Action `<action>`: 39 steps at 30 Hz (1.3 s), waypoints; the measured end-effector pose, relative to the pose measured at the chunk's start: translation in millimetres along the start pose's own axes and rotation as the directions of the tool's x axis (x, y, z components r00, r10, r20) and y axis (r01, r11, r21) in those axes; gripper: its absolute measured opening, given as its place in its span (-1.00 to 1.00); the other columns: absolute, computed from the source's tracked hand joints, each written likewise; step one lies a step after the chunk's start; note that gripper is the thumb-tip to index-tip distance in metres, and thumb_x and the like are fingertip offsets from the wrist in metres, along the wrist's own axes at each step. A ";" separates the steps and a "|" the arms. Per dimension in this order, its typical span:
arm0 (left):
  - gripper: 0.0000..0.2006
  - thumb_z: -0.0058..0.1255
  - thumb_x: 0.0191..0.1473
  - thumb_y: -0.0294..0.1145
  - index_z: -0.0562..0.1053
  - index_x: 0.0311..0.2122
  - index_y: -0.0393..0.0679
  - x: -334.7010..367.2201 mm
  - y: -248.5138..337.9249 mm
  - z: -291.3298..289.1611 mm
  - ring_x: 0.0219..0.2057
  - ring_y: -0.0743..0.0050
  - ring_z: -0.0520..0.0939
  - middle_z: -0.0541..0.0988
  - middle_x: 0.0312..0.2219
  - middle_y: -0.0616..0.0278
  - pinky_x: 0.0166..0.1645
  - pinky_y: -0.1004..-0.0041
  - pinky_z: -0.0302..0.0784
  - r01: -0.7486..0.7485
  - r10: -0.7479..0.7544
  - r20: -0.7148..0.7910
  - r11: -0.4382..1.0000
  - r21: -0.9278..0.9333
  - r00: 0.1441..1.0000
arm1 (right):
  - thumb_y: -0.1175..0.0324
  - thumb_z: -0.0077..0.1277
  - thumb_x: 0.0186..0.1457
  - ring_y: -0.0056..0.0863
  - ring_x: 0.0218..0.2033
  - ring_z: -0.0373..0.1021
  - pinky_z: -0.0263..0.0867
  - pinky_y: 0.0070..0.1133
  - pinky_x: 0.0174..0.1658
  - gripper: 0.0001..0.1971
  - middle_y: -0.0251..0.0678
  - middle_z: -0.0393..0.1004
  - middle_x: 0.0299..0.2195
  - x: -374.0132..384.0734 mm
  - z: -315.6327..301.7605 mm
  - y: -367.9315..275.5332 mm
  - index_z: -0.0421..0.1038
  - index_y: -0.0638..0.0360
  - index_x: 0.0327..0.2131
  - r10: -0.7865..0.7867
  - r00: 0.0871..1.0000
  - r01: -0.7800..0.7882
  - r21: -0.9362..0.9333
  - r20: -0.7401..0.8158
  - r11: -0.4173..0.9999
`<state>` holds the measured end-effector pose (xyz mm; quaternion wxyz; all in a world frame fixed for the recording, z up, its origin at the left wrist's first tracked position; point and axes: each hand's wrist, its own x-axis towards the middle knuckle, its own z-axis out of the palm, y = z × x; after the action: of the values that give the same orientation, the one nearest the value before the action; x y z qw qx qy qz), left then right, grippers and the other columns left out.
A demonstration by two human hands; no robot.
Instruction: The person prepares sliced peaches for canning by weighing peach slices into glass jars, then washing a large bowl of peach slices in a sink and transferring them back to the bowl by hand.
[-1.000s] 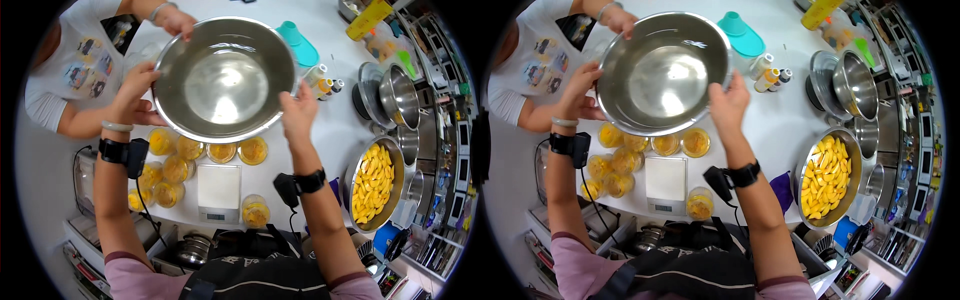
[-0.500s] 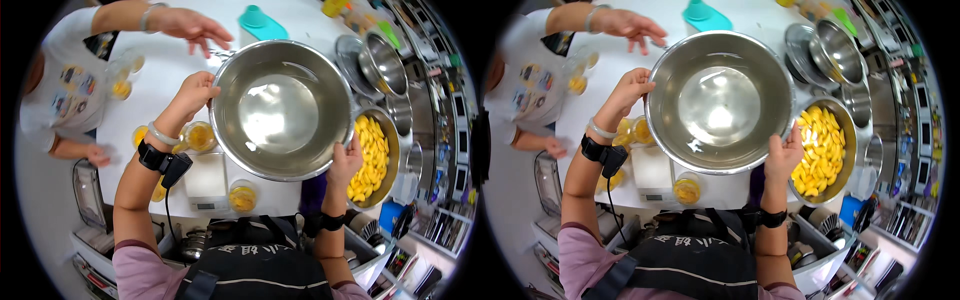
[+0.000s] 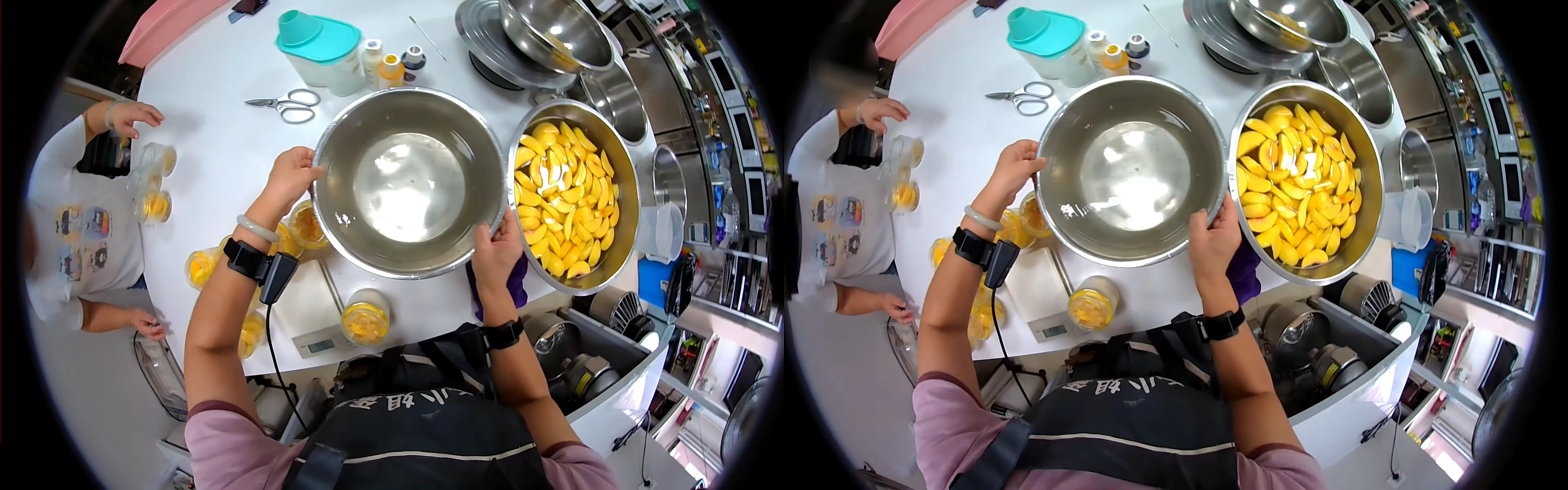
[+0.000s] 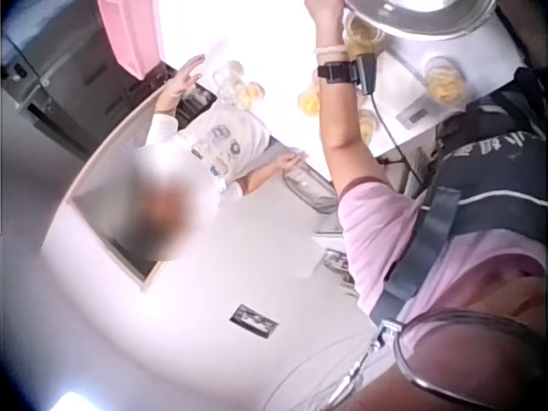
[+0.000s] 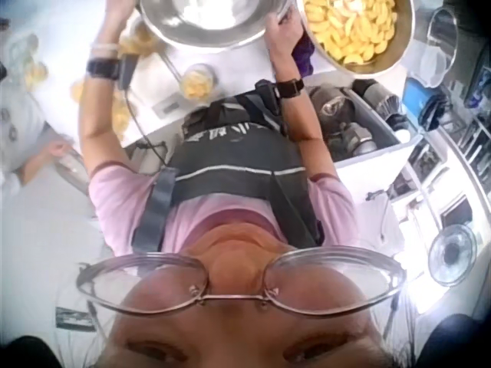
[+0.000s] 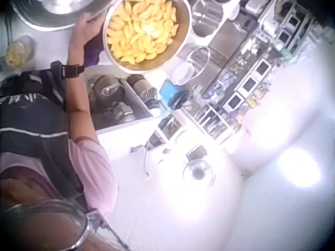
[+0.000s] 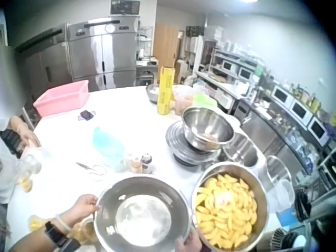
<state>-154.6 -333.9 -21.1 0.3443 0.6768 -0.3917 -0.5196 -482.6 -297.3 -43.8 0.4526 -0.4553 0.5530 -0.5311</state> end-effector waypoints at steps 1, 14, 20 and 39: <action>-0.86 -0.06 -0.06 -0.64 0.38 -0.32 -0.38 1.8 -4.6 -0.5 -0.58 0.56 0.48 0.49 -0.55 0.22 -0.51 0.58 0.38 0.015 -0.015 -0.012 1.000 0.008 1.000 | 0.65 -0.15 -0.01 -0.59 -0.24 0.38 0.29 -0.72 -0.19 -0.56 -0.19 0.41 -0.21 -0.6 1.1 6.1 0.12 0.50 0.00 0.001 1.000 -0.001 -0.010 -0.005 1.000; -0.84 -0.05 -0.06 -0.61 0.38 -0.30 -0.41 0.2 -22.5 12.9 -0.61 0.54 0.47 0.48 -0.59 0.23 -0.50 0.55 0.39 0.057 -0.058 0.010 0.995 0.078 0.998 | 0.63 -0.14 -0.01 -0.54 -0.14 0.35 0.23 -0.68 -0.06 -0.52 -0.18 0.37 -0.12 1.3 -16.1 34.5 0.10 0.52 0.04 0.023 0.998 -0.020 -0.067 0.051 0.998; -0.56 0.06 -0.07 -0.44 0.28 -0.05 -0.34 -11.3 -36.4 8.9 -0.24 0.27 0.48 0.44 -0.27 -0.01 -0.17 0.39 0.41 -0.269 0.478 -0.083 0.620 0.737 0.874 | 0.18 -0.02 0.07 -0.26 -0.34 0.46 0.33 -0.47 -0.26 -0.48 -0.04 0.47 -0.32 -7.9 -45.6 -0.4 0.16 0.30 0.03 0.272 0.935 0.001 -0.771 0.226 0.637; -0.40 -0.06 0.09 -0.23 0.02 0.15 -0.26 -20.0 96.7 370.5 0.02 0.23 0.37 0.24 0.06 0.00 -0.02 0.28 0.42 0.375 -0.308 0.215 0.805 -0.460 0.927 | 0.06 0.15 -0.07 -0.19 0.05 0.18 0.22 -0.24 -0.01 -0.16 -0.08 0.08 0.11 194.8 -249.8 -8.3 -0.14 0.05 0.18 0.761 0.613 -0.752 -0.140 0.213 0.645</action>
<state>-534.9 -382.1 -10.7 0.3797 0.5904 -0.1393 -0.6984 -762.5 -445.4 -32.3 0.6921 -0.2517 0.6404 -0.2182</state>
